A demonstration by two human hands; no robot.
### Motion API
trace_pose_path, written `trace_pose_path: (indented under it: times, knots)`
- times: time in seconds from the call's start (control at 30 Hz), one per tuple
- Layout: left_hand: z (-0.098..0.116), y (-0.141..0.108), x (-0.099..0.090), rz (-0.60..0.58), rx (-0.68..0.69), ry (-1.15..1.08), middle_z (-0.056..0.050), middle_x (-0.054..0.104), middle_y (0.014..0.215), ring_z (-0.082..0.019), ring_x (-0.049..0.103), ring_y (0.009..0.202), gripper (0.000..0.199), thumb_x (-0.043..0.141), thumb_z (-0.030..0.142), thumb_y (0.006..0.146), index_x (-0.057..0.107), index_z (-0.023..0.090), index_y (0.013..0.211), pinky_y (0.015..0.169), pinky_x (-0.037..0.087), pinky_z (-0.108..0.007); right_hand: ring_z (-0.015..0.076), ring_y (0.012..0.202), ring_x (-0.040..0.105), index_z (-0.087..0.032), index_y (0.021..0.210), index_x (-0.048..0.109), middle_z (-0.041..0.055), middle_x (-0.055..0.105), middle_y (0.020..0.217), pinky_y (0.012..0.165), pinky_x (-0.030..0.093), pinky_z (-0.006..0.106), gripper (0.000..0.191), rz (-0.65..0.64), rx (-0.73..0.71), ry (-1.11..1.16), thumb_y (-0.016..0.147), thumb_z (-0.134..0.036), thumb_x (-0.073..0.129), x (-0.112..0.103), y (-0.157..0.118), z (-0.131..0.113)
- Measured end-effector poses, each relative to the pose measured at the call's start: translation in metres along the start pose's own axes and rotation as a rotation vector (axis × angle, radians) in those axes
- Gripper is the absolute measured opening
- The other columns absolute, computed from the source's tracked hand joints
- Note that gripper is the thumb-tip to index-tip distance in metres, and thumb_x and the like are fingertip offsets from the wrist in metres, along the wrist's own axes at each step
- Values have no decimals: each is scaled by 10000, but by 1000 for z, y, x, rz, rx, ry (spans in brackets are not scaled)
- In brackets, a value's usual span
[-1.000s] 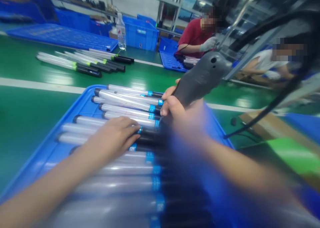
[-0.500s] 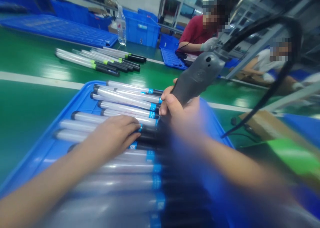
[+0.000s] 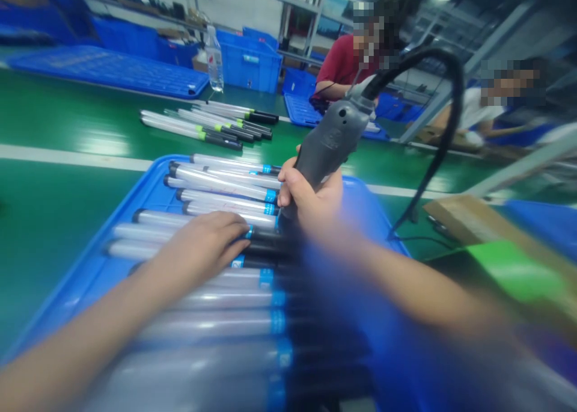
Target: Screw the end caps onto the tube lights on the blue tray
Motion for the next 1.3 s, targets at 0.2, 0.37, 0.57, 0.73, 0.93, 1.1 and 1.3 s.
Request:
trace_pose_path:
  times: [0.2, 0.37, 0.57, 0.73, 0.93, 1.1, 1.3]
  knots:
    - [18, 22, -18, 49, -24, -130, -95, 771, 1106, -268, 712, 1049, 427, 536, 547, 1050, 761, 201, 1161, 952, 566, -410, 74, 552, 557, -267, 1007, 529, -27, 645, 885, 563, 546, 275, 278, 22, -85, 19, 965, -494, 685, 1, 7, -40]
    - [40, 58, -5, -172, -8, -272, -14, 733, 825, -180, 691, 791, 282, 595, 371, 1041, 734, 204, 861, 733, 505, -281, 86, 543, 573, -265, 1001, 526, -35, 635, 858, 566, 572, 298, 263, -30, -22, 17, 950, -456, 700, -5, 2, -63]
    - [27, 65, 18, -101, 67, -32, -138, 750, 1227, -298, 695, 1124, 378, 497, 384, 1077, 751, 157, 1240, 993, 546, -443, 59, 540, 586, -245, 956, 524, -61, 650, 823, 541, 511, 229, 221, 103, -82, -84, 919, -316, 730, -56, -2, -63]
    - [20, 56, 29, -89, 81, 63, -168, 714, 1144, -304, 670, 1030, 450, 500, 417, 1068, 723, 140, 1343, 923, 581, -458, 67, 565, 593, -221, 937, 544, -69, 628, 747, 566, 516, 223, 163, 167, 32, -232, 919, -269, 699, -79, -12, -49]
    - [23, 49, 28, -66, 159, 45, -163, 710, 1259, -305, 680, 1112, 438, 461, 415, 1087, 760, 144, 1256, 987, 588, -463, 78, 555, 587, -246, 1021, 526, -79, 629, 724, 545, 507, 225, 213, 130, -2, -154, 925, -308, 705, -69, -13, -39]
    - [28, 48, 30, -44, 208, 98, -161, 758, 1220, -317, 726, 1065, 405, 488, 372, 1088, 752, 116, 1256, 958, 608, -479, 70, 548, 593, -263, 1106, 492, -67, 664, 828, 564, 523, 241, 325, 136, -58, -76, 928, -383, 736, -59, -6, -23]
    - [35, 51, 28, -81, 189, 140, -150, 759, 1196, -304, 731, 1042, 319, 561, 341, 1062, 754, 135, 1212, 904, 619, -454, 77, 557, 601, -283, 1172, 466, -54, 681, 894, 578, 536, 261, 393, 126, -35, -53, 931, -391, 757, -51, -6, -6]
Point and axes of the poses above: each hand's wrist, its own y-axis towards the middle knuckle, its own x-axis out of the palm, z = x × y, the point moved 6 cm from there along y, towards the middle knuckle
